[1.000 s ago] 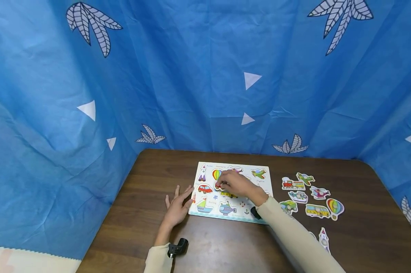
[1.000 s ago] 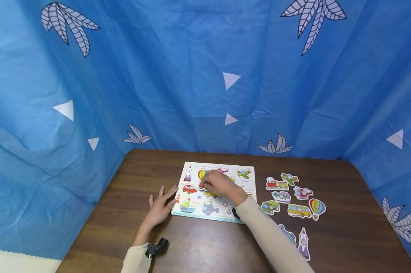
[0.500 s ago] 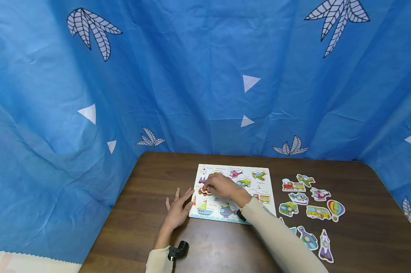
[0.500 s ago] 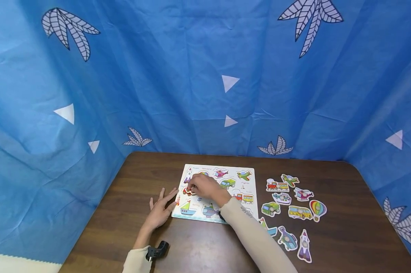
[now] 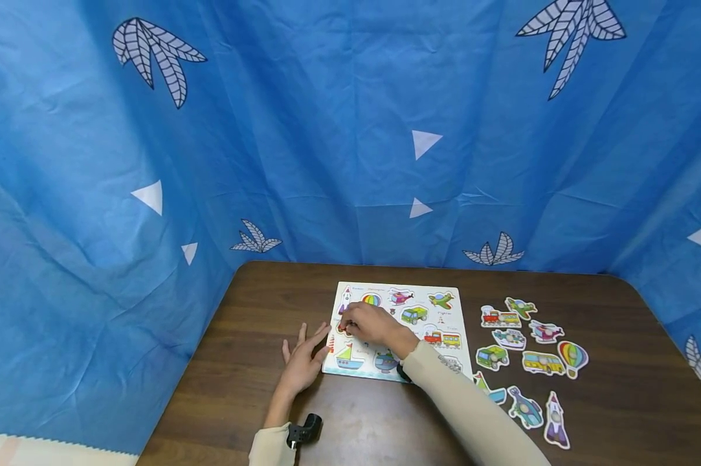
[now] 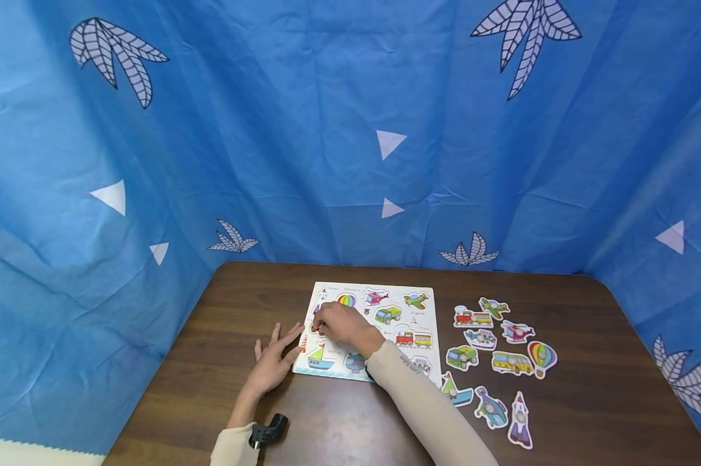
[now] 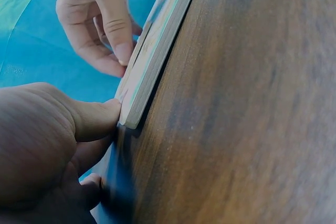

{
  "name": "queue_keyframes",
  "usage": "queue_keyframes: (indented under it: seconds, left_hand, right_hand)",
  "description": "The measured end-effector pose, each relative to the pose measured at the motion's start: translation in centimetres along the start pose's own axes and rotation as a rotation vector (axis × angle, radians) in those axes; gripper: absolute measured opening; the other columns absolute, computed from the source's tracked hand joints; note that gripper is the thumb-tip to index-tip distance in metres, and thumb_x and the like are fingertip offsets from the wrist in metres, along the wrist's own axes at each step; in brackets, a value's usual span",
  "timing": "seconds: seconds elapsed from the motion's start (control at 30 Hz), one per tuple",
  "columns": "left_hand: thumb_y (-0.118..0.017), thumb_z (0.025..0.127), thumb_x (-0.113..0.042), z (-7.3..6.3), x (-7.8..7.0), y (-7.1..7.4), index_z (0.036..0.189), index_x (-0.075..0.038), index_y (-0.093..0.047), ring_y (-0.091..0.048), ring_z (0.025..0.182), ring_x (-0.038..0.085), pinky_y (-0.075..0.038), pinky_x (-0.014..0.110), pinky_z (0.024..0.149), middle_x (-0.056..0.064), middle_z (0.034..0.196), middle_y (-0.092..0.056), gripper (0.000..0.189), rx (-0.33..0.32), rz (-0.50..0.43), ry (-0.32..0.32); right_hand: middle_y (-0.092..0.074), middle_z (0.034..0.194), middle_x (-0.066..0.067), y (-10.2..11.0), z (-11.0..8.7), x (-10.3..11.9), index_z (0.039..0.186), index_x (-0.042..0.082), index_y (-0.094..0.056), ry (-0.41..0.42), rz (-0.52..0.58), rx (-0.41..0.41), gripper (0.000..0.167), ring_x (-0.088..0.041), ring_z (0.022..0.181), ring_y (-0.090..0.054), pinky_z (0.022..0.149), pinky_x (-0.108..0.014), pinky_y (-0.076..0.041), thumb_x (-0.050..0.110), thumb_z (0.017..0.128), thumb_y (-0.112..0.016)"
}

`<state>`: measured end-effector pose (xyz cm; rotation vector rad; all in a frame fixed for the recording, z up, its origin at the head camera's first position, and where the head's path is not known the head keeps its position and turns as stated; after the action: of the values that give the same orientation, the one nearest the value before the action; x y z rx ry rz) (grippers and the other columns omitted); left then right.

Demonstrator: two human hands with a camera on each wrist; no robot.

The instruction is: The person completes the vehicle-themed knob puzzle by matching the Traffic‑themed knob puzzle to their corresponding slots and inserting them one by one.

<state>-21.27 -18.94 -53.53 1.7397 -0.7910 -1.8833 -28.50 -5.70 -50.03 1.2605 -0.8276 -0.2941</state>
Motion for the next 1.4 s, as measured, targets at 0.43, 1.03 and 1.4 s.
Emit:
queue_keyframes:
  seconds: [0.43, 1.03, 1.4]
  left_hand:
    - [-0.057, 0.101, -0.011, -0.12, -0.03, 0.09, 0.145, -0.011, -0.055, -0.011, 0.152, 0.049, 0.012, 0.075, 0.108, 0.011, 0.153, -0.047, 0.044, -0.009, -0.01, -0.004]
    - [-0.059, 0.1, -0.012, 0.01, -0.18, 0.03, 0.144, -0.01, -0.055, -0.013, 0.151, 0.05, 0.01, 0.076, 0.108, 0.013, 0.152, -0.048, 0.044, -0.013, -0.004, -0.011]
    - [-0.058, 0.1, -0.011, -0.12, -0.01, 0.04, 0.144, -0.01, -0.055, -0.013, 0.151, 0.05, 0.011, 0.076, 0.108, 0.013, 0.153, -0.048, 0.044, -0.013, -0.003, -0.017]
  right_hand:
    - [-0.069, 0.109, 0.006, -0.2, 0.12, 0.08, 0.102, 0.022, -0.078, -0.029, -0.078, -0.013, 0.014, -0.013, 0.105, -0.066, 0.089, -0.032, -0.056, 0.015, 0.095, -0.068]
    - [-0.069, 0.114, 0.005, -0.67, 0.13, 0.02, 0.103, 0.021, -0.077, -0.023, -0.074, -0.026, 0.017, -0.013, 0.112, -0.065, 0.096, -0.032, -0.054, 0.011, 0.096, -0.066]
    - [-0.069, 0.12, 0.002, -0.51, -0.13, 0.1, 0.109, 0.019, -0.076, -0.021, -0.055, -0.002, 0.017, -0.015, 0.116, -0.064, 0.097, -0.034, -0.053, 0.012, 0.097, -0.066]
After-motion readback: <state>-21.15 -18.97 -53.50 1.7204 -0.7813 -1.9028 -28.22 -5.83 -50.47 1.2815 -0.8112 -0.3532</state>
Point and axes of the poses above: each hand's wrist, its own z-axis towards the middle knuckle, its own y-axis out of the back of the hand, x = y × z, the point moved 8 cm from there along z, towards the middle knuckle
